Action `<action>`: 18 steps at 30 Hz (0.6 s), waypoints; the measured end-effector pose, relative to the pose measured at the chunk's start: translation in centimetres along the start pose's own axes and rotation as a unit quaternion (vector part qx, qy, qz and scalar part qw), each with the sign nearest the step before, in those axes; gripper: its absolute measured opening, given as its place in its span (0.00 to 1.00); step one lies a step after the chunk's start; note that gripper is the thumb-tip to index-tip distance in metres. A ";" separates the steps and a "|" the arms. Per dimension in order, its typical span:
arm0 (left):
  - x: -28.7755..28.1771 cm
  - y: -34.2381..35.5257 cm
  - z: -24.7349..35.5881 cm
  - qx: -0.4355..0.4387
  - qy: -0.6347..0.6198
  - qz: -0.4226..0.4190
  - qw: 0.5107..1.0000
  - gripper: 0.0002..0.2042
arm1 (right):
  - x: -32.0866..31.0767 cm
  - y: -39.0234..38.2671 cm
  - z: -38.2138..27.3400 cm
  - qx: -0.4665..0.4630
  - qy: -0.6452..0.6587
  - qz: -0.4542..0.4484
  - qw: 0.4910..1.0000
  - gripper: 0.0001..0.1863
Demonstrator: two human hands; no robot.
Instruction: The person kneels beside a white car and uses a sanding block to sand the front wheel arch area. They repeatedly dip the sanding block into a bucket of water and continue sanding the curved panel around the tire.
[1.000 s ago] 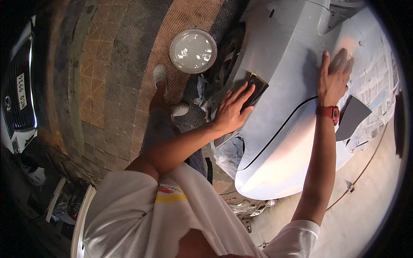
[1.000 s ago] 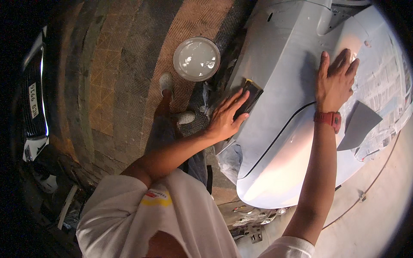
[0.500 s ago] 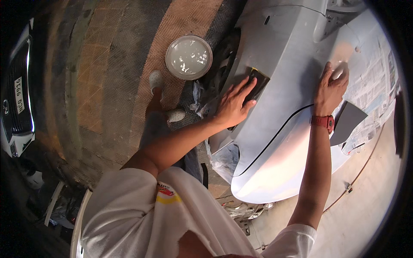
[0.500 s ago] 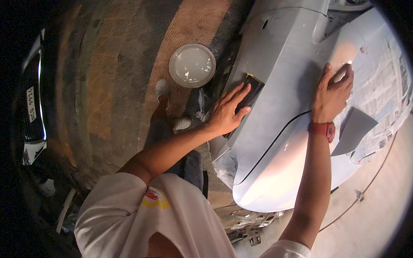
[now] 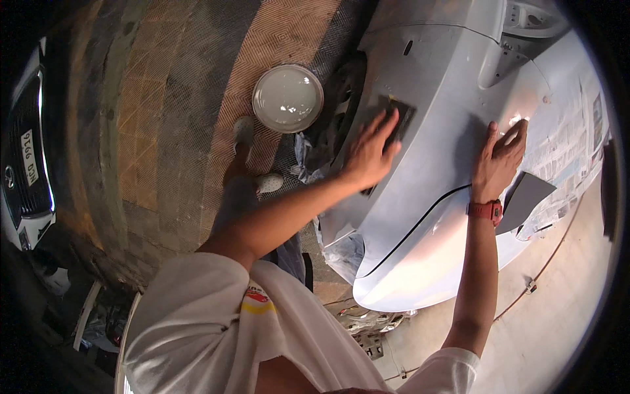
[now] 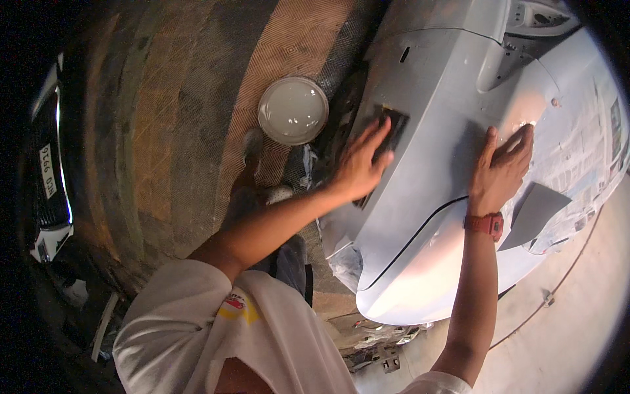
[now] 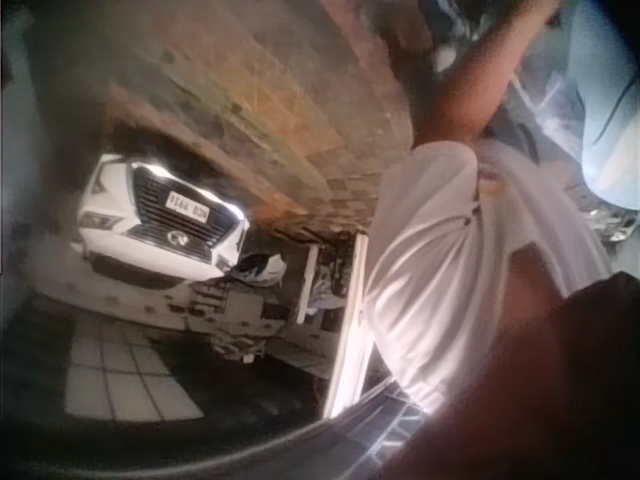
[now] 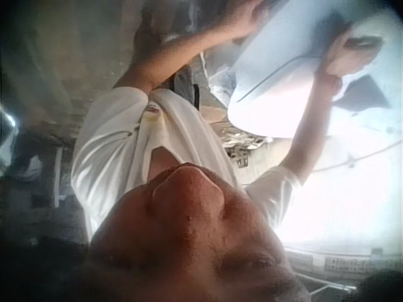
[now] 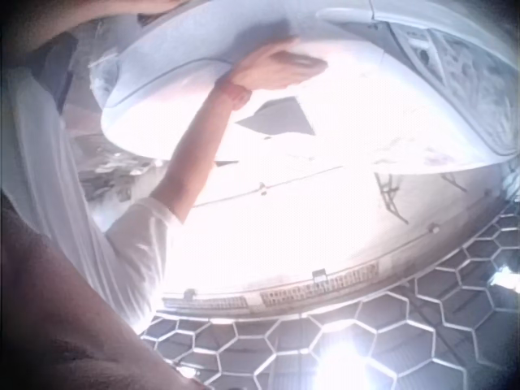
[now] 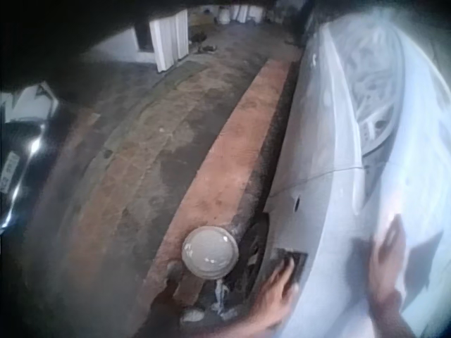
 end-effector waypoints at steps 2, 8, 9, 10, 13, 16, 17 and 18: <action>-1.3 7.5 -1.5 -0.082 -0.075 0.012 0.994 0.35 | 0.1 0.0 -0.6 -0.001 0.001 -0.007 1.000 0.44; -2.1 14.1 -3.0 -0.118 0.023 -0.070 0.990 0.37 | 0.5 0.0 -0.1 0.006 -0.013 -0.024 1.000 0.43; -1.6 11.0 -1.5 -0.092 -0.015 -0.082 0.992 0.37 | 0.3 -0.1 -0.1 0.008 -0.017 -0.028 0.999 0.44; -1.2 7.8 0.0 -0.008 0.010 -0.048 0.999 0.37 | 0.3 0.0 -0.3 0.009 -0.020 -0.030 0.999 0.44; -1.3 5.0 1.1 0.007 0.007 -0.051 0.999 0.37 | 0.2 0.2 -0.5 0.015 -0.018 -0.043 0.999 0.44; -1.8 13.2 -1.3 -0.111 -0.059 -0.049 0.991 0.37 | 0.1 0.1 -0.8 0.027 -0.018 -0.059 0.998 0.45; -2.0 17.2 -3.7 -0.139 -0.070 -0.032 0.987 0.37 | 0.1 0.5 -1.2 0.023 -0.020 -0.062 0.998 0.46; -2.9 20.6 -5.2 -0.199 -0.062 -0.066 0.976 0.37 | 0.3 0.5 -1.1 0.023 -0.023 -0.064 0.997 0.46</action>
Point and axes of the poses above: each hand's wrist, its own y-axis towards the middle knuckle, its own x-axis out of the palm, z = x × y, the point moved 4 cm from there along y, towards the middle knuckle
